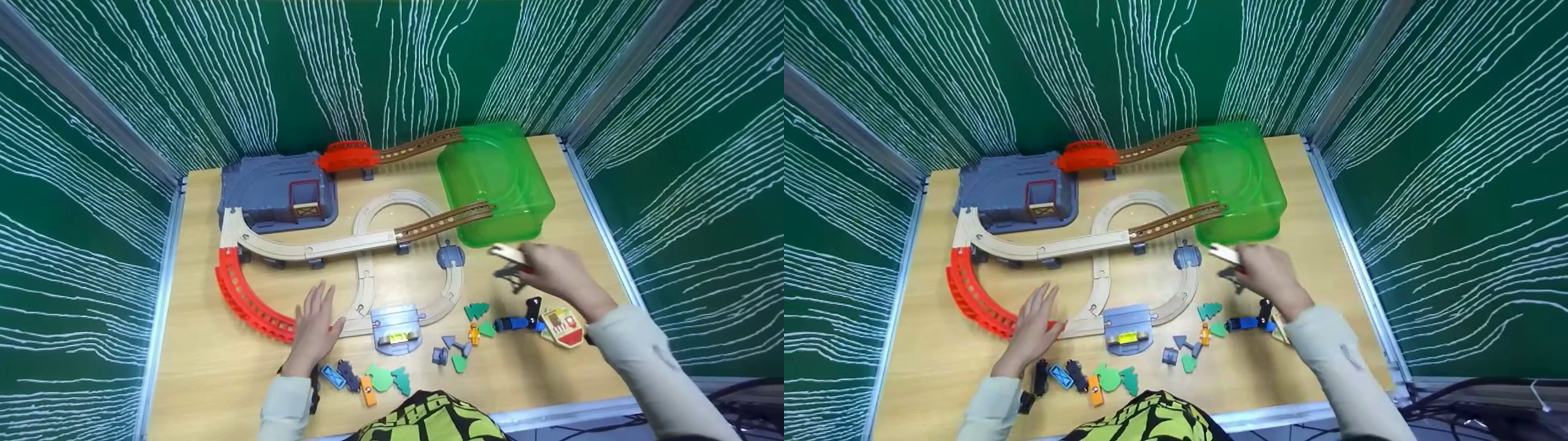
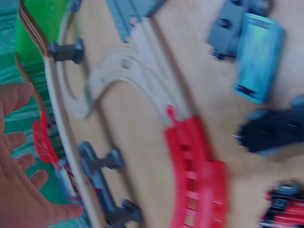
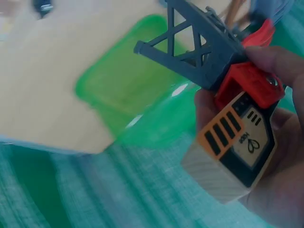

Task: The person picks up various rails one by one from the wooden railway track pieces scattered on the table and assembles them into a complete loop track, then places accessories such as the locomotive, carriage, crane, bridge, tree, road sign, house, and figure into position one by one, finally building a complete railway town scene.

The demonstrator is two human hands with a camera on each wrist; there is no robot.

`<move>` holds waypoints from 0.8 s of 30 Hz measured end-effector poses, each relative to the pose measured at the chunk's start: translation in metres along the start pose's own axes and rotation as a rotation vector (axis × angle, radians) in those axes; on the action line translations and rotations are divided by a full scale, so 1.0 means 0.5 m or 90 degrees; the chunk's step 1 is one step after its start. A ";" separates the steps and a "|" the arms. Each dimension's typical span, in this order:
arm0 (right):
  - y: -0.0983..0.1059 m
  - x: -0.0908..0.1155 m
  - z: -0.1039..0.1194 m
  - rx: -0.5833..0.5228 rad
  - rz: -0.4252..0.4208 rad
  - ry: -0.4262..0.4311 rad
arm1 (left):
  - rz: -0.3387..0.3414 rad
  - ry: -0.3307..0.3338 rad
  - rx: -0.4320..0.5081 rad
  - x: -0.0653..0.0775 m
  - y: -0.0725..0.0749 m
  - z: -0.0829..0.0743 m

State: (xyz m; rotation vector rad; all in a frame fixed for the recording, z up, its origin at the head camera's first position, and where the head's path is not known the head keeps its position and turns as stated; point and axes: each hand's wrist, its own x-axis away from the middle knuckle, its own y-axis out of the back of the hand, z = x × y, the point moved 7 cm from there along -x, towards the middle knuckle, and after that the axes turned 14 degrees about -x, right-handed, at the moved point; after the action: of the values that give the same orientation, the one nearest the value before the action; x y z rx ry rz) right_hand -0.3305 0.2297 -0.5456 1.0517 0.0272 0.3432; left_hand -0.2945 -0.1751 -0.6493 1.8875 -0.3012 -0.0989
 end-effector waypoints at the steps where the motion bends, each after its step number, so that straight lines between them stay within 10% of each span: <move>1: -0.005 -0.012 0.021 0.002 0.013 0.022 | 0.003 -0.008 0.003 -0.009 0.005 -0.009; 13: -0.071 -0.081 0.249 0.095 0.109 0.393 | 0.020 -0.168 0.083 -0.123 0.074 -0.150; 24: -0.128 -0.071 0.390 0.182 0.174 0.589 | 0.287 -0.321 0.367 -0.153 0.020 -0.257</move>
State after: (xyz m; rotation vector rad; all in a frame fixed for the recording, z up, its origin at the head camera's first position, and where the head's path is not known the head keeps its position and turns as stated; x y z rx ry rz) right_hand -0.3111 0.0260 -0.5077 1.0986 0.7838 1.0765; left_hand -0.3419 -0.0406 -0.6031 2.2875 -1.1954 -0.1966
